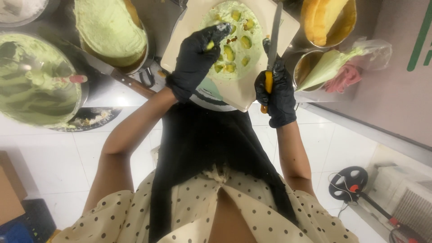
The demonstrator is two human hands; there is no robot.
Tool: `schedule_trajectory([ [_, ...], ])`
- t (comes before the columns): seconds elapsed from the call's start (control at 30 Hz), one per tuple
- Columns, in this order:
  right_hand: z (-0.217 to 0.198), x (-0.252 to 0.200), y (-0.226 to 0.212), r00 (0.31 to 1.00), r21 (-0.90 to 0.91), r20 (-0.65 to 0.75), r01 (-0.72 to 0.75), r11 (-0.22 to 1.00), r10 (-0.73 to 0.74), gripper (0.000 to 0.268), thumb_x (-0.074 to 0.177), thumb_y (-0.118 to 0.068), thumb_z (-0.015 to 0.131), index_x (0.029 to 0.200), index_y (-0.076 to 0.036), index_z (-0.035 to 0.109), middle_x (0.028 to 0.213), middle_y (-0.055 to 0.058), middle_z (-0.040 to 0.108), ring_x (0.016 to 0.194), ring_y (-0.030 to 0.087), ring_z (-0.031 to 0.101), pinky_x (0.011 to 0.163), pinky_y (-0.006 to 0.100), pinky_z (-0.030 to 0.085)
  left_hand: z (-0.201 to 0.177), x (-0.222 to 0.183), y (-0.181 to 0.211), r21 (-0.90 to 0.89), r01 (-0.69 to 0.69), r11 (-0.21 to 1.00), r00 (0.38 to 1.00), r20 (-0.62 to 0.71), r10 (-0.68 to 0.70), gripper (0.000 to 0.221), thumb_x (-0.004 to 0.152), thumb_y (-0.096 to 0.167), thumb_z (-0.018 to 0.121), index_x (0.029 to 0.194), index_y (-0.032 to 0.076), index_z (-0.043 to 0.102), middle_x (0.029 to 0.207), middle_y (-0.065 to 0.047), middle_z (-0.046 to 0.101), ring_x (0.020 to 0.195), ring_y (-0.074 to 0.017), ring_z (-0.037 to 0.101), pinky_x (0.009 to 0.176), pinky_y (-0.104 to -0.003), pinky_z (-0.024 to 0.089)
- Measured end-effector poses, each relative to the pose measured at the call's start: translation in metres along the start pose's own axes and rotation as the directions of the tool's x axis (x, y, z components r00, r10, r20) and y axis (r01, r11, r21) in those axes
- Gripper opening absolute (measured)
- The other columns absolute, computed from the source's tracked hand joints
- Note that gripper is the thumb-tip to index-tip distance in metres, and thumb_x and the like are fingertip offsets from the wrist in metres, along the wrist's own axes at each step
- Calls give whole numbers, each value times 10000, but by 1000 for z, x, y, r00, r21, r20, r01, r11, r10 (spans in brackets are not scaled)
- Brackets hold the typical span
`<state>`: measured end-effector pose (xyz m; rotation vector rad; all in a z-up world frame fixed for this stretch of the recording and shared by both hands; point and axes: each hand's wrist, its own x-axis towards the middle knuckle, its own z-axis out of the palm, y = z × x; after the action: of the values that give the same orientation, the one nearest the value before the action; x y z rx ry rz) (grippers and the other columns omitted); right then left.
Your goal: Preparing an avocado cake by slicing avocados and layering them on cake sponge with cream.
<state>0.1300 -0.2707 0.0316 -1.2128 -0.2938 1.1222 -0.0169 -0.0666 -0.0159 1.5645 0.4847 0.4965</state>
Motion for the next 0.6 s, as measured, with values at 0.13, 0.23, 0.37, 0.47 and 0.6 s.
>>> schedule_trajectory([
  [0.13, -6, -16, 2, 996, -74, -70, 55, 996, -60, 589, 1124, -428, 465, 1606, -95, 413, 691, 35, 579, 423, 78, 360, 393, 219, 285, -2, 7, 17, -556, 60, 829, 997, -14, -82, 360, 1036, 28, 666, 1392, -5, 626, 1338, -145, 695, 1213, -208, 671, 1087, -344, 560],
  [0.23, 3, -21, 11, 984, -171, -38, 163, 972, -172, 563, 1115, -354, 532, 1590, -61, 456, 864, 44, 663, 501, 51, 398, 475, 193, 321, 14, 3, 25, -807, 63, 587, 998, 47, -42, 384, 1075, 141, 650, 1429, 0, 598, 1424, -142, 656, 1321, -234, 639, 1175, -384, 527],
  [0.37, 18, -3, 43, 879, -500, 90, 446, 742, -468, 525, 1037, -85, 746, 1490, -19, 489, 1127, 70, 654, 942, 91, 600, 817, 225, 513, 73, -8, 7, -904, 23, 427, 999, 10, -32, 455, 1143, 259, 555, 1513, -5, 541, 1521, -150, 588, 1416, -256, 565, 1250, -406, 448],
  [0.47, 17, 8, 43, 868, -532, -31, 405, 744, -495, 377, 971, -12, 755, 1327, -10, 628, 1134, 55, 686, 918, 72, 609, 797, 221, 515, 93, -3, 2, -904, -34, 425, 999, -32, 12, 475, 1164, 267, 503, 1560, 7, 480, 1587, -137, 527, 1481, -256, 510, 1280, -405, 403],
  [0.6, -6, 6, 6, 979, -135, -172, 84, 987, -107, 232, 986, -37, 730, 1214, -12, 692, 816, 52, 650, 480, 82, 484, 420, 239, 366, 97, 2, 0, -876, -34, 480, 997, 4, 77, 478, 1169, 219, 487, 1594, 8, 427, 1632, -126, 479, 1531, -244, 459, 1311, -390, 357],
])
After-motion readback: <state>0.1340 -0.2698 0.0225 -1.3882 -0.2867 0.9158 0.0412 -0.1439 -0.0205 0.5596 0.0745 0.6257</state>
